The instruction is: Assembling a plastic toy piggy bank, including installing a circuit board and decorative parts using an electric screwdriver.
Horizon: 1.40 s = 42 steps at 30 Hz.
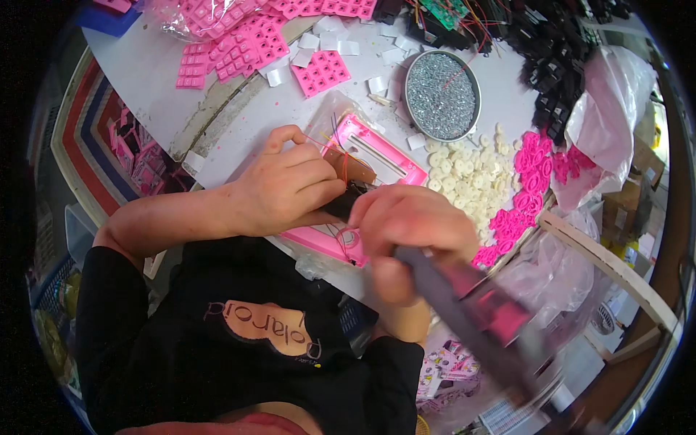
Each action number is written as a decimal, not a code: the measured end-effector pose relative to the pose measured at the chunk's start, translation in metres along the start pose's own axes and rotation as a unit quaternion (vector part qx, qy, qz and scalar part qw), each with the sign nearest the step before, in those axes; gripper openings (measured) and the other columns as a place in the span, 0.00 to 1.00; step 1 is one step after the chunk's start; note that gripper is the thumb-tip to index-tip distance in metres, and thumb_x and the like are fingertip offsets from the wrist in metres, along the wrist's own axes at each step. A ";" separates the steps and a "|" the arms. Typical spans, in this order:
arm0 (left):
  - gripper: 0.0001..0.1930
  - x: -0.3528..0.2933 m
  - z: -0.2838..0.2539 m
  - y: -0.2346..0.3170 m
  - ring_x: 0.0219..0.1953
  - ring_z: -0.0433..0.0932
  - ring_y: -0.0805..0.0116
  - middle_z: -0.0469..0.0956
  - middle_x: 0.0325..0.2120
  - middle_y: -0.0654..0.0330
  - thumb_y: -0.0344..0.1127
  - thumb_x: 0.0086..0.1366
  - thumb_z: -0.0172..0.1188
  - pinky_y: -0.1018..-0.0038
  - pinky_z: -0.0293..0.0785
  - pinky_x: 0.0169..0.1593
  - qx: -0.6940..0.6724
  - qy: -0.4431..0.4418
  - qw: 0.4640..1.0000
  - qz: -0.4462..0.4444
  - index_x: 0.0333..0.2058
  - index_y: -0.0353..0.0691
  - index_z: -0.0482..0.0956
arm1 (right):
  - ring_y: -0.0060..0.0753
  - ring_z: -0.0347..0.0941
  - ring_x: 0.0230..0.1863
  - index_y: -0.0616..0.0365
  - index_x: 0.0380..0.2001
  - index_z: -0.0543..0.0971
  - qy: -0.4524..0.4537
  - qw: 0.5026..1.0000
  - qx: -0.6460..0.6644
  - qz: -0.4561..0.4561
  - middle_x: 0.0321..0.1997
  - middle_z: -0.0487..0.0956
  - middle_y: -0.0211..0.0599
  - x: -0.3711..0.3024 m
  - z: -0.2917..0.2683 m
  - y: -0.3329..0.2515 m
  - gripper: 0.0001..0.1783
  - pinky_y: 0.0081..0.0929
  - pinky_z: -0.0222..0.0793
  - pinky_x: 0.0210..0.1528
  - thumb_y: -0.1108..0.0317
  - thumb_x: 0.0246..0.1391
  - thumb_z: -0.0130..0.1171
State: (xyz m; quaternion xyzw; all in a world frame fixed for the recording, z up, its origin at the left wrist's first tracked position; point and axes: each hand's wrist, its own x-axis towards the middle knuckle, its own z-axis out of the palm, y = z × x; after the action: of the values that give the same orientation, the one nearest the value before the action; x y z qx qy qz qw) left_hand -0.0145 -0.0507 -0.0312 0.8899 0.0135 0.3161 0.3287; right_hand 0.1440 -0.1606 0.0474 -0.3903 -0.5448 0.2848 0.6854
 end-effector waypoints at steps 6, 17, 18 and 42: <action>0.22 0.005 -0.005 -0.005 0.46 0.76 0.64 0.78 0.44 0.65 0.47 0.48 0.74 0.58 0.59 0.55 0.020 -0.031 0.999 0.012 0.40 0.46 0.79 | 0.38 0.75 0.48 0.58 0.69 0.65 -0.068 0.894 -0.361 0.256 0.50 0.79 0.41 -0.032 -0.040 -0.024 0.60 0.39 0.70 0.48 0.60 0.28 0.83; 0.35 0.001 -0.004 -0.002 0.52 0.71 0.53 0.76 0.45 0.57 0.40 0.57 0.70 0.58 0.60 0.60 -0.090 -0.013 0.991 -0.099 0.60 0.34 0.65 | 0.38 0.77 0.27 0.64 0.42 0.82 0.010 0.820 -0.382 0.426 0.27 0.81 0.43 -0.019 -0.051 -0.015 0.14 0.33 0.72 0.33 0.63 0.61 0.63; 0.36 0.004 -0.006 0.000 0.51 0.71 0.53 0.76 0.45 0.57 0.40 0.56 0.70 0.58 0.61 0.60 -0.072 -0.026 0.992 -0.104 0.60 0.34 0.66 | 0.37 0.75 0.22 0.66 0.38 0.82 0.021 0.813 -0.370 0.449 0.21 0.78 0.44 -0.017 -0.056 -0.010 0.17 0.34 0.70 0.29 0.59 0.65 0.58; 0.15 0.072 -0.029 -0.025 0.38 0.79 0.58 0.78 0.40 0.57 0.38 0.56 0.68 0.61 0.73 0.40 0.027 -0.143 0.987 -0.074 0.41 0.40 0.82 | 0.45 0.75 0.51 0.58 0.52 0.79 0.112 0.738 -0.642 -0.175 0.51 0.80 0.42 -0.034 -0.053 -0.071 0.24 0.40 0.74 0.53 0.69 0.51 0.69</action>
State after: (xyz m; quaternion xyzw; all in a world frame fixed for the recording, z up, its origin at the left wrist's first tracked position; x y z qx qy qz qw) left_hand 0.0310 0.0017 0.0106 0.9309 0.0409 0.1603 0.3258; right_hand 0.1849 -0.2377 0.0840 -0.6644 -0.5766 -0.3035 0.3660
